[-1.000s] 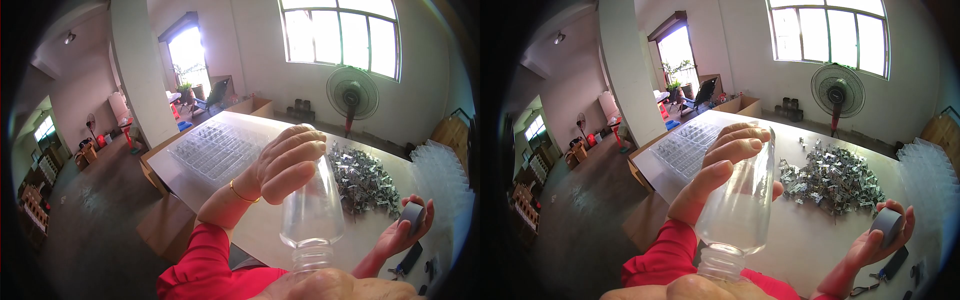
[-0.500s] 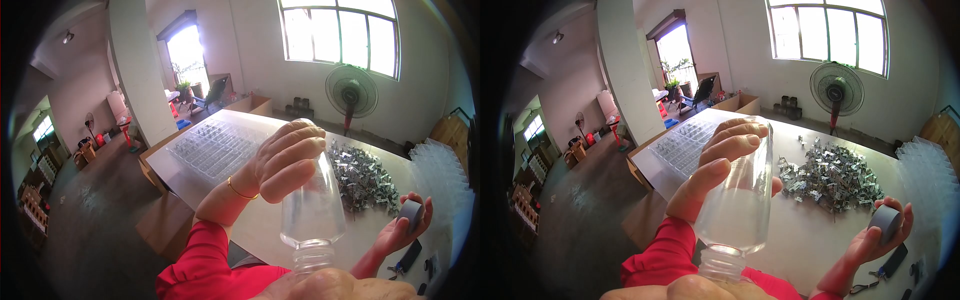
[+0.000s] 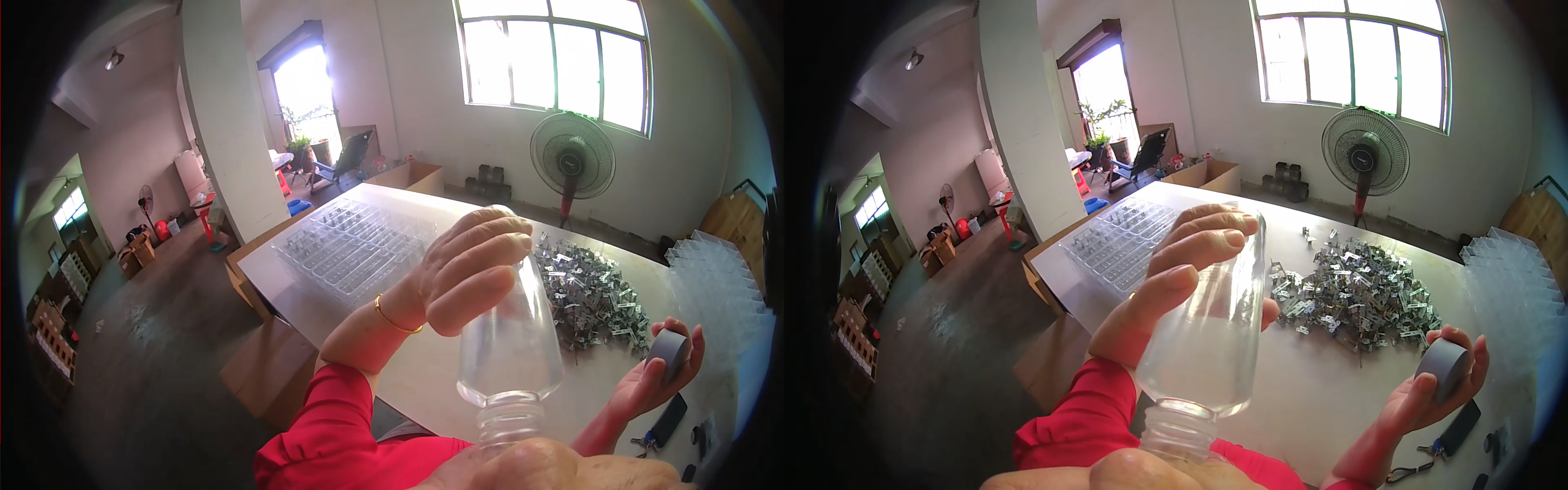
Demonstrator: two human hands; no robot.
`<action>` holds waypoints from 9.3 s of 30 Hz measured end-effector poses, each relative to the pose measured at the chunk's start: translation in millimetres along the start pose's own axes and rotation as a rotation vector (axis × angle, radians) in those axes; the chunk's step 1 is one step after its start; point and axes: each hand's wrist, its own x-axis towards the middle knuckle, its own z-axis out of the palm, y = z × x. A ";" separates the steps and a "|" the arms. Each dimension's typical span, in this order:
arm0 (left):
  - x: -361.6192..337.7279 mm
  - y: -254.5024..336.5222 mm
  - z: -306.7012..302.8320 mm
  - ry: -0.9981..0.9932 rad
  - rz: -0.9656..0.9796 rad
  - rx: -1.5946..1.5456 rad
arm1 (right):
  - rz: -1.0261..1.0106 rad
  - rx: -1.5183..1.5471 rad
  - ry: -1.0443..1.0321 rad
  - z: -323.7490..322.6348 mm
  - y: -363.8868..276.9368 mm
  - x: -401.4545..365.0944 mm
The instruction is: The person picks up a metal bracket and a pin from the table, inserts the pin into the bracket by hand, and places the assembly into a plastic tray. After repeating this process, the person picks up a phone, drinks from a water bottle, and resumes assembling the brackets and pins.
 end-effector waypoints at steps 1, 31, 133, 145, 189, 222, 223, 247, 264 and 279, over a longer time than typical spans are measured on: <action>-2.8 2.0 2.2 0.008 -0.022 -0.034 | -0.002 -0.001 0.001 0.2 0.4 -0.2; -144.4 139.7 100.0 -0.291 -1.094 -0.671 | 0.412 0.187 -0.618 32.5 -20.0 -27.5; -269.4 149.6 151.1 -0.356 -1.675 -0.638 | 0.402 -0.794 -0.054 -233.9 29.2 22.4; -296.2 150.9 150.5 -0.343 -1.634 -0.603 | 0.401 -1.142 0.172 -400.5 63.1 -3.1; -305.8 137.2 144.7 -0.058 -1.950 -0.645 | 0.270 -1.259 -0.907 -46.8 179.0 -161.9; -309.6 138.0 146.1 -0.190 -1.795 -0.652 | 0.577 -0.967 -1.417 -3.9 139.2 -137.1; -310.9 139.0 147.3 -0.191 -1.771 -0.633 | 0.605 -0.931 -1.411 -0.6 136.9 -138.0; -301.8 133.1 144.0 -0.067 -1.937 -0.735 | 1.001 -0.380 -0.982 47.1 119.4 -182.6; -318.5 11.8 122.2 -0.261 -1.830 -0.128 | 0.858 -0.244 -0.945 21.7 141.4 -192.4; -427.2 -114.3 187.9 -1.075 -1.999 0.372 | 0.798 -0.179 -0.915 21.7 144.5 -189.4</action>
